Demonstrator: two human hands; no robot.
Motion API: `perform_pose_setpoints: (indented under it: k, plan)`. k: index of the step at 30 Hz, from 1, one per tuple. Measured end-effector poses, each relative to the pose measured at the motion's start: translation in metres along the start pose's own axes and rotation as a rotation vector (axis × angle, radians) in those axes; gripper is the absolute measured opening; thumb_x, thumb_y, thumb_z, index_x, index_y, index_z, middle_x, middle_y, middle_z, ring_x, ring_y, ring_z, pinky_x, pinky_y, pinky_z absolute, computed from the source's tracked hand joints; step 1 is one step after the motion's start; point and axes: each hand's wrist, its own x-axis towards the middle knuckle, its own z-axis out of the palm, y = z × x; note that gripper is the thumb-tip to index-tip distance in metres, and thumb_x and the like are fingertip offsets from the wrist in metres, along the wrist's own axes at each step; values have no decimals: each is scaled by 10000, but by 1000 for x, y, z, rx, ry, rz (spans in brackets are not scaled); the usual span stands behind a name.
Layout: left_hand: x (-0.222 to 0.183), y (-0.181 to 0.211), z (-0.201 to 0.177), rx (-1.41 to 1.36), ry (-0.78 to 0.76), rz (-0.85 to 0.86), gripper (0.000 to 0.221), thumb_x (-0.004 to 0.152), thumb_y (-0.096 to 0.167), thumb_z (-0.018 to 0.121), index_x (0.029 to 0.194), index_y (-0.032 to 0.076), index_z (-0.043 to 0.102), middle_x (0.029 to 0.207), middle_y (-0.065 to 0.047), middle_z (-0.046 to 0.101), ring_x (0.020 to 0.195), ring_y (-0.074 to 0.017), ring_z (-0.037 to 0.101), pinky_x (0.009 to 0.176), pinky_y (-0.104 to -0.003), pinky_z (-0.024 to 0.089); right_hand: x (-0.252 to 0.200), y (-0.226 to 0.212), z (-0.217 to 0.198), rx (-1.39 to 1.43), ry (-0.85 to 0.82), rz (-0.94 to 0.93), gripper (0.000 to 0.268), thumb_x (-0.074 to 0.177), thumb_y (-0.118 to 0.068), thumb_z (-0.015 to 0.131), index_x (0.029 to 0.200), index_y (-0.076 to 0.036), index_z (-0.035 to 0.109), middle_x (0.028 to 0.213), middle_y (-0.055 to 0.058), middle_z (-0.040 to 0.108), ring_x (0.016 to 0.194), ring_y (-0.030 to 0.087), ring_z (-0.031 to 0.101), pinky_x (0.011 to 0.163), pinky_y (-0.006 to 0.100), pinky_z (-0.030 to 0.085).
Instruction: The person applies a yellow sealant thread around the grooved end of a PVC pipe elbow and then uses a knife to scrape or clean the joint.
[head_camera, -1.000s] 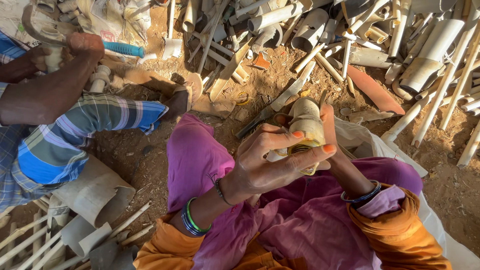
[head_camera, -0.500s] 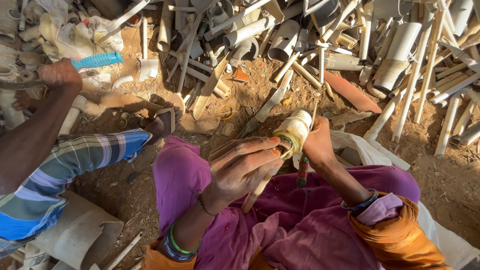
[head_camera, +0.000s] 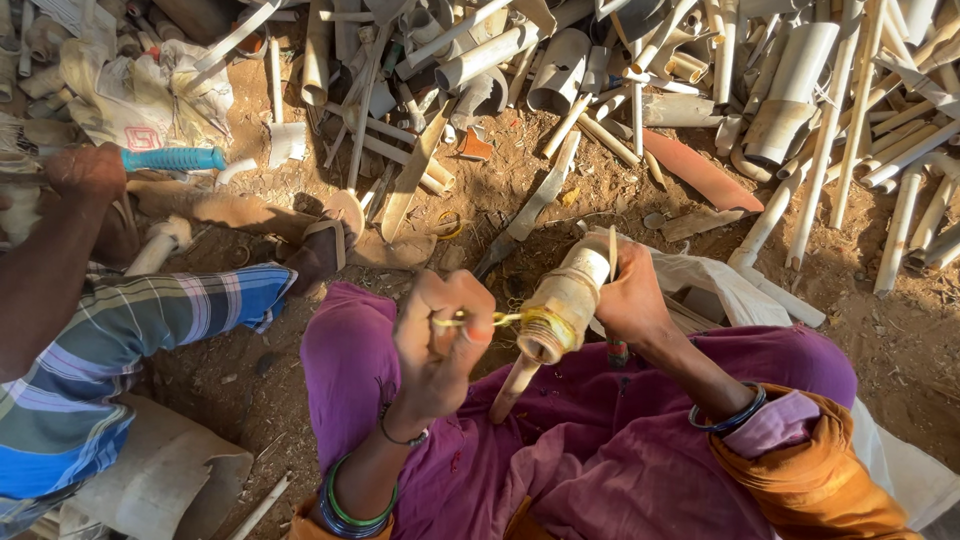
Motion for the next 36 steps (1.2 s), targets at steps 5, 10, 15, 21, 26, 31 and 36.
perform_pose_setpoints:
  k: [5,10,15,21,26,31,36]
  plan:
    - [-2,0,-30,47,64,-68,268,1113,264,589,944,98,465,790,22,482,693,-68,431,599,-260,376,0,19,-10,8,2,34,106,817,-106,799,868,-49,727,725,11,714,589,61,579,546,260,481]
    - [-6,-4,-32,259,34,53,426,1040,206,692,745,138,391,632,57,346,553,-43,319,497,-229,266,8,26,-24,253,180,283,80,849,0,717,928,10,720,702,49,660,490,66,490,413,244,334]
    - [-10,-3,-34,341,36,90,435,954,25,753,727,116,394,619,67,341,544,-35,316,513,-250,328,12,24,-43,266,291,152,133,854,35,707,985,15,713,791,21,708,575,29,596,478,213,447]
    - [-4,-9,-47,-320,312,39,135,876,18,713,889,63,586,689,-47,527,529,-83,429,423,-237,368,7,12,-52,-19,333,139,169,845,-38,800,975,42,727,818,75,701,596,74,546,494,266,398]
    - [2,-11,-79,-718,472,-142,130,1027,53,686,975,112,581,733,41,579,591,-51,463,531,-201,358,0,5,-63,-186,338,-83,329,834,-112,871,1078,21,696,965,68,753,811,101,718,760,272,594]
    - [14,-14,-74,-505,697,-457,216,977,59,717,1100,175,583,858,57,552,722,-66,546,682,-269,465,-7,0,-78,-92,360,-76,348,836,-80,866,1124,19,697,1018,77,752,881,118,713,819,296,589]
    - [28,-6,-45,362,472,-246,682,861,171,773,1407,230,368,1319,12,447,1133,-146,556,922,-358,556,-3,-4,-81,2,402,21,282,848,-42,814,1109,-12,713,989,59,744,820,98,669,720,295,543]
